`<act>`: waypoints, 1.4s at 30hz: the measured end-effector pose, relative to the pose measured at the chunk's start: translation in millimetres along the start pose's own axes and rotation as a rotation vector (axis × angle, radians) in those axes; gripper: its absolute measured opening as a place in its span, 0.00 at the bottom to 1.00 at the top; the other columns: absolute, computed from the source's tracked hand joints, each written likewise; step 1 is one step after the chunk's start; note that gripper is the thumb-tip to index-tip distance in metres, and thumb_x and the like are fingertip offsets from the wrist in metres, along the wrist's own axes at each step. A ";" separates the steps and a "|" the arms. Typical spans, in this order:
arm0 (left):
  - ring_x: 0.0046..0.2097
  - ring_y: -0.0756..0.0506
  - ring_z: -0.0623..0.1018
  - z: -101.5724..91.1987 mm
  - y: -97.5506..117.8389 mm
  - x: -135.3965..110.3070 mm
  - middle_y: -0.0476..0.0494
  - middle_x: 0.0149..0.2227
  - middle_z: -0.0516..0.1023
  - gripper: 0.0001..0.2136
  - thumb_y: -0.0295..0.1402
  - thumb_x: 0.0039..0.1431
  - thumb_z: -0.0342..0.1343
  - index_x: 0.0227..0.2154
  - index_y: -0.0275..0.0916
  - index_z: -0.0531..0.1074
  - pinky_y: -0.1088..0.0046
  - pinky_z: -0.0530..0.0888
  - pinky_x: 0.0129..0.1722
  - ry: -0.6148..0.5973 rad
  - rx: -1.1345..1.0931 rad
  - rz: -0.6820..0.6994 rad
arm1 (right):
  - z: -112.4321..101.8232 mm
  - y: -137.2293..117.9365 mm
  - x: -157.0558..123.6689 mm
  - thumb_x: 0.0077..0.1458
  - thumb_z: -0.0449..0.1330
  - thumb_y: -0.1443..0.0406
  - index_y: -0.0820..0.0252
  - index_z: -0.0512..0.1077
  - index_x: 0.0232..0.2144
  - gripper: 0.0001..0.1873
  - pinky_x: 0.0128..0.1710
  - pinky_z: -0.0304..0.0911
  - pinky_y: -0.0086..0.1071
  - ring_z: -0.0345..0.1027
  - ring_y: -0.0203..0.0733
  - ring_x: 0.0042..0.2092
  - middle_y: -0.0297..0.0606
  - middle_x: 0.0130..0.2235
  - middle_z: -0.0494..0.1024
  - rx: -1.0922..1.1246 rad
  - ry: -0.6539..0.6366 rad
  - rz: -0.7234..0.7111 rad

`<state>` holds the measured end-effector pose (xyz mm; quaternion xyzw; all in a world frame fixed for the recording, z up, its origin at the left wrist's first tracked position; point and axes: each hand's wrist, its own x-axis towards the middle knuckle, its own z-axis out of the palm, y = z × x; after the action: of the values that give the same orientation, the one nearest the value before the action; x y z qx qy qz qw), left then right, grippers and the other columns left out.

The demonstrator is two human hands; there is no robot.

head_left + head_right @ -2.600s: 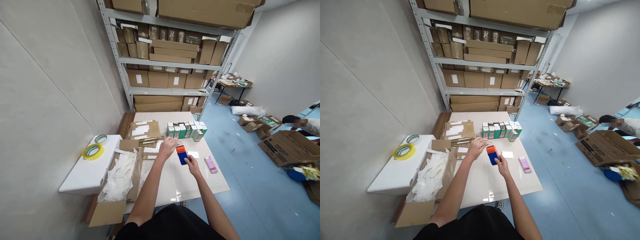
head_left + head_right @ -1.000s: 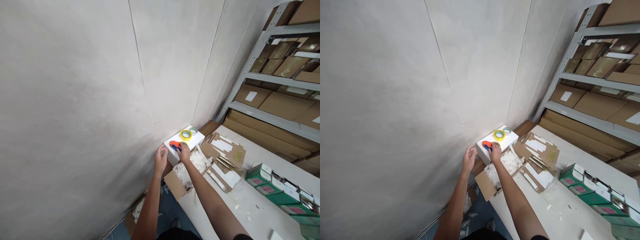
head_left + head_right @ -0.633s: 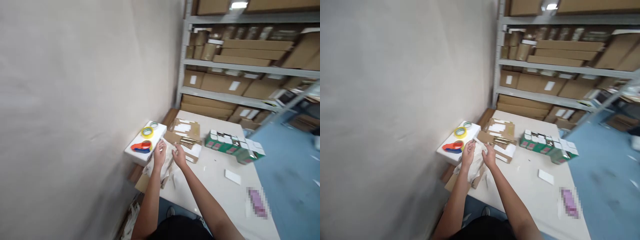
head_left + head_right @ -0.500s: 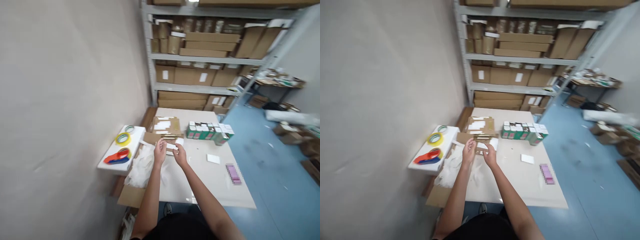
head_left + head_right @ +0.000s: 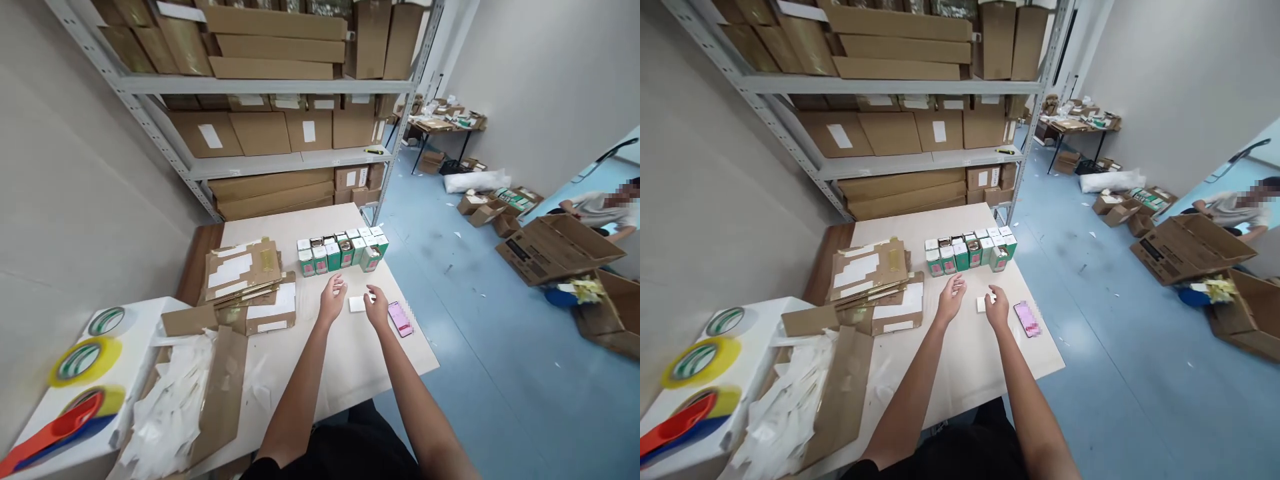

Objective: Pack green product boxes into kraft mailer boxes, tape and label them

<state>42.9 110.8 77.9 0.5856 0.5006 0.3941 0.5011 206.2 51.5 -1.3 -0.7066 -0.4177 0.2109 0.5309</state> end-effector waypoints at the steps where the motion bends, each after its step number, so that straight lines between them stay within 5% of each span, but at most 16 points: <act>1: 0.49 0.42 0.81 11.6 -3.6 8.5 0.36 0.53 0.79 0.21 0.42 0.65 0.59 0.59 0.42 0.72 0.64 0.78 0.48 -0.005 0.019 -0.011 | -4.4 7.8 15.9 0.56 0.56 0.58 0.57 0.76 0.51 0.22 0.47 0.72 0.44 0.74 0.52 0.51 0.48 0.54 0.79 0.008 0.004 0.008; 11: 0.45 0.43 0.81 112.8 -35.2 108.3 0.37 0.55 0.78 0.24 0.37 0.61 0.62 0.61 0.42 0.72 0.63 0.77 0.50 -0.084 0.204 -0.147 | -15.5 100.5 181.7 0.52 0.59 0.58 0.63 0.71 0.61 0.34 0.55 0.68 0.47 0.73 0.55 0.53 0.53 0.60 0.75 -0.060 -0.090 0.130; 17: 0.57 0.36 0.78 155.8 -65.4 186.1 0.33 0.68 0.69 0.30 0.44 0.63 0.62 0.66 0.43 0.68 0.57 0.72 0.60 -0.176 0.191 -0.204 | 0.0 157.2 236.1 0.50 0.62 0.59 0.60 0.65 0.67 0.41 0.62 0.65 0.49 0.68 0.59 0.63 0.50 0.66 0.70 -0.087 -0.203 0.240; 23: 0.74 0.29 0.57 186.5 -102.9 219.0 0.33 0.75 0.55 0.29 0.43 0.62 0.62 0.65 0.42 0.70 0.52 0.56 0.71 -0.235 0.277 -0.308 | 4.2 189.4 250.7 0.48 0.63 0.59 0.55 0.60 0.71 0.48 0.67 0.60 0.49 0.63 0.60 0.68 0.45 0.70 0.65 -0.088 -0.342 0.334; 30: 0.65 0.39 0.72 197.3 -136.6 219.4 0.41 0.63 0.75 0.23 0.31 0.64 0.55 0.62 0.42 0.73 0.59 0.66 0.66 -0.185 0.143 -0.276 | 29.1 195.5 251.1 0.42 0.60 0.64 0.51 0.65 0.67 0.46 0.68 0.57 0.51 0.61 0.56 0.69 0.39 0.68 0.69 0.204 -0.386 0.357; 42: 0.66 0.37 0.73 154.5 -131.1 167.4 0.40 0.65 0.73 0.29 0.20 0.52 0.60 0.59 0.40 0.77 0.59 0.67 0.68 -0.049 0.067 -0.204 | 52.1 152.1 190.3 0.39 0.63 0.64 0.53 0.69 0.60 0.41 0.59 0.67 0.48 0.72 0.55 0.58 0.42 0.55 0.80 0.336 -0.357 0.387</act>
<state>198.2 244.9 -86.4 0.5577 0.5581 0.3095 0.5307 330.2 223.1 -132.7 -0.6270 -0.3214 0.4950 0.5086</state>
